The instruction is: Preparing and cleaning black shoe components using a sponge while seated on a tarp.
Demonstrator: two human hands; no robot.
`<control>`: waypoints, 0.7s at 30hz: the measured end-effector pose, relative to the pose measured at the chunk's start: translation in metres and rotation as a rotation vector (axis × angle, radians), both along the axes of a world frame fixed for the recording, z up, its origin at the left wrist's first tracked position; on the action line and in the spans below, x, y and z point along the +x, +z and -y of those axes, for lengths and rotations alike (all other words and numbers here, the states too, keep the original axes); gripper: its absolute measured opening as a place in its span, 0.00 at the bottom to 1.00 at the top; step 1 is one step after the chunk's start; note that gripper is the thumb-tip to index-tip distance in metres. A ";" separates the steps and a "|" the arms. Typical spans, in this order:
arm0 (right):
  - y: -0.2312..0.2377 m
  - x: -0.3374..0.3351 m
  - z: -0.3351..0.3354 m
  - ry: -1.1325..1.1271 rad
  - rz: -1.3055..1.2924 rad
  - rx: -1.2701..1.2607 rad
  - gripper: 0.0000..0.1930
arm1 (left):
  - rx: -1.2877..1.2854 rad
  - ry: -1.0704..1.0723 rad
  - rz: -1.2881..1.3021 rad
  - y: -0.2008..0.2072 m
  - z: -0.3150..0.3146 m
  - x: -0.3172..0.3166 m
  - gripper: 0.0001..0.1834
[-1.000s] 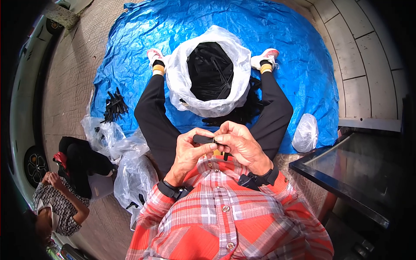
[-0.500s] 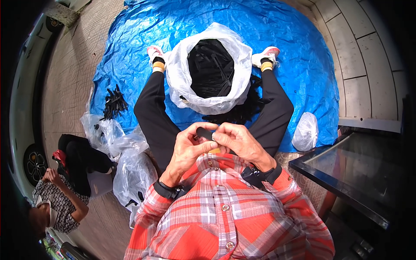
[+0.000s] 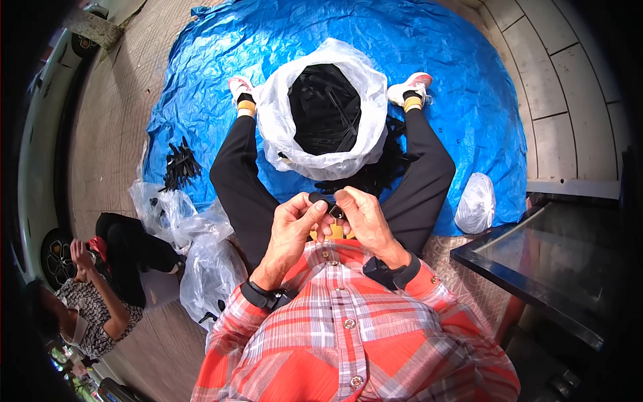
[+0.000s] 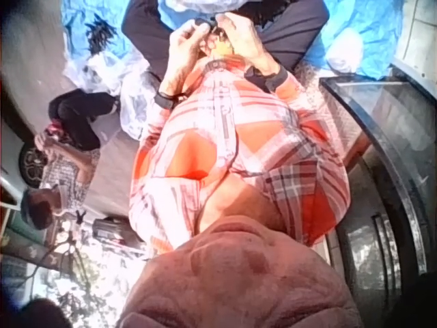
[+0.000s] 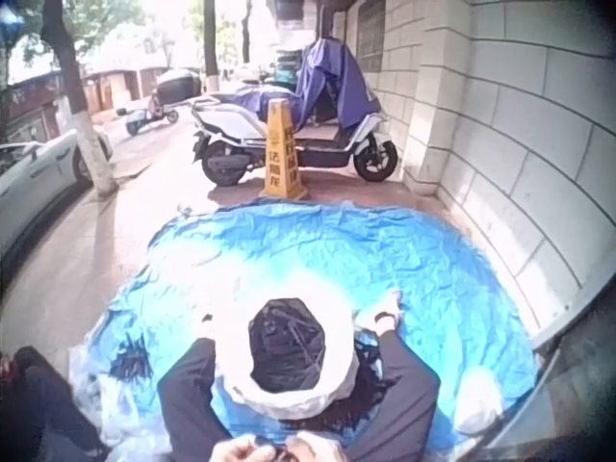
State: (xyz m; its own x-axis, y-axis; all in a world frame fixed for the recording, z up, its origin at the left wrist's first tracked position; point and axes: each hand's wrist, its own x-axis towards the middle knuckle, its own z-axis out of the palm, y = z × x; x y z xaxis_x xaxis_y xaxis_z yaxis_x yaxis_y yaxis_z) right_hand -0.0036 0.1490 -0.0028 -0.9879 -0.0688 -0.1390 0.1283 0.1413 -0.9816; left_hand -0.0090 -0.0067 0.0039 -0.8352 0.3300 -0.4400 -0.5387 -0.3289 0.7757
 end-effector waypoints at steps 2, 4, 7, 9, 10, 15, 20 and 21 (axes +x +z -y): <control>0.016 -0.001 -0.004 0.063 0.308 -0.314 0.15 | -0.054 0.025 -0.011 0.000 0.002 -0.002 0.09; 0.015 0.002 -0.007 0.121 0.212 -0.124 0.13 | -0.077 0.025 -0.055 0.002 -0.001 -0.002 0.09; 0.005 0.005 -0.007 0.069 0.067 0.027 0.08 | -0.350 0.043 -0.276 -0.003 -0.009 0.007 0.08; -0.001 0.010 -0.004 -0.001 0.032 0.091 0.07 | -0.577 0.074 -0.531 -0.003 -0.017 0.008 0.09; -0.003 0.011 -0.005 -0.012 0.071 0.121 0.07 | -0.697 0.028 -0.620 -0.003 -0.019 0.006 0.09; -0.059 0.026 -0.063 -0.140 0.468 -0.521 0.11 | -0.135 -0.139 0.112 -0.047 -0.011 -0.008 0.05; -0.123 -0.015 -0.114 -0.501 0.467 -0.251 0.14 | -0.027 -0.054 0.228 -0.047 0.010 -0.006 0.10; -0.126 -0.033 -0.117 -0.404 0.327 0.583 0.16 | -0.013 -0.070 0.212 -0.049 0.012 -0.005 0.11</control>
